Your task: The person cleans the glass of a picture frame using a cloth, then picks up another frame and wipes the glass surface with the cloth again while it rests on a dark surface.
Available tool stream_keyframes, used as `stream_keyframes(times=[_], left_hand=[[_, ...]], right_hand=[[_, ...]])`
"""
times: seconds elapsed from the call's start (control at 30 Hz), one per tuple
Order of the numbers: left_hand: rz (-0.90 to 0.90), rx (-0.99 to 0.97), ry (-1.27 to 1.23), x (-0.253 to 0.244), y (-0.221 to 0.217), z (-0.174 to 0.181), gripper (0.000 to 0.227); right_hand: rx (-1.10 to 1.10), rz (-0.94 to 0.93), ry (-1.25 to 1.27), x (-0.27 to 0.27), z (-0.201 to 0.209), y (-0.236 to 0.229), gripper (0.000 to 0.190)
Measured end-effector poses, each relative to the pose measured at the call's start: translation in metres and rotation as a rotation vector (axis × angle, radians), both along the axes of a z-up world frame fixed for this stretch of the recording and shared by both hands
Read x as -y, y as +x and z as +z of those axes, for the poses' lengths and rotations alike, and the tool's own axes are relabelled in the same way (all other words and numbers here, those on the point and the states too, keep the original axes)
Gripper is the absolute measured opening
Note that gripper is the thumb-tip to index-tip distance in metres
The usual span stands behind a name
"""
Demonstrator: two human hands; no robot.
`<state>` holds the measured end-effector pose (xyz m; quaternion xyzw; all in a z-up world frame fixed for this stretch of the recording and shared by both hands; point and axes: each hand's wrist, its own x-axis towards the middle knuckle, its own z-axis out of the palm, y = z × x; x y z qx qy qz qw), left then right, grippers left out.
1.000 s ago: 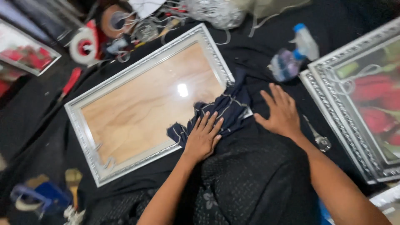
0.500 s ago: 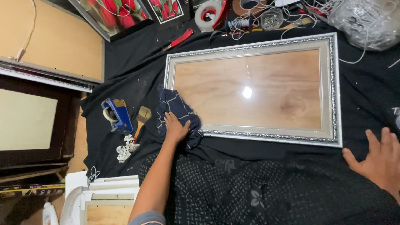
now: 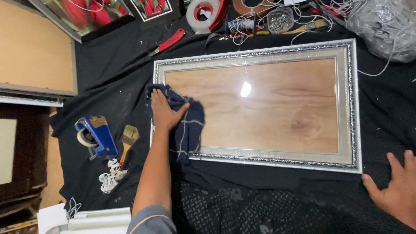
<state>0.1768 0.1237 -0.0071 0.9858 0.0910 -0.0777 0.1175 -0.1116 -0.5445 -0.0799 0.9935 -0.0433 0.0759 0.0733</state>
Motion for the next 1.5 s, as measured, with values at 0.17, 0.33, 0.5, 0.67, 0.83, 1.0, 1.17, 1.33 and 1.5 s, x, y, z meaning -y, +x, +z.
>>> stream_keyframes(times=[0.17,0.33,0.5,0.67,0.83,1.0,1.17,1.33,1.5], left_hand=[[0.065,0.069,0.047,-0.012,0.071,-0.025,0.127],[0.262,0.138,0.217,0.024,0.116,-0.043,0.113],[0.141,0.249,0.127,0.13,0.109,-0.053,0.1],[-0.046,0.312,0.003,0.267,0.091,-0.055,0.104],[-0.297,0.266,-0.039,0.422,0.06,-0.043,0.103],[-0.693,0.393,-0.082,0.512,0.015,-0.05,0.085],[-1.036,0.466,-0.25,0.49,-0.053,-0.032,0.074],[-1.334,0.102,-0.191,0.396,-0.132,-0.001,0.072],[-1.07,0.031,0.028,0.222,-0.124,-0.018,0.073]], right_hand=[[-0.059,-0.057,0.091,-0.009,0.013,0.006,0.094],[-0.233,-0.242,0.193,-0.017,0.022,0.009,0.104],[-0.076,-0.106,0.099,-0.024,0.036,0.009,0.092],[0.041,-0.07,0.021,-0.03,0.047,0.012,0.082],[0.024,-0.089,0.313,-0.029,0.059,0.015,0.083],[-0.03,-0.134,0.387,-0.022,0.059,0.015,0.083],[0.06,-0.168,0.36,-0.022,0.047,0.013,0.087],[0.014,-0.155,0.487,-0.023,0.053,0.011,0.086],[0.002,-0.13,0.525,-0.019,0.055,0.01,0.084]])
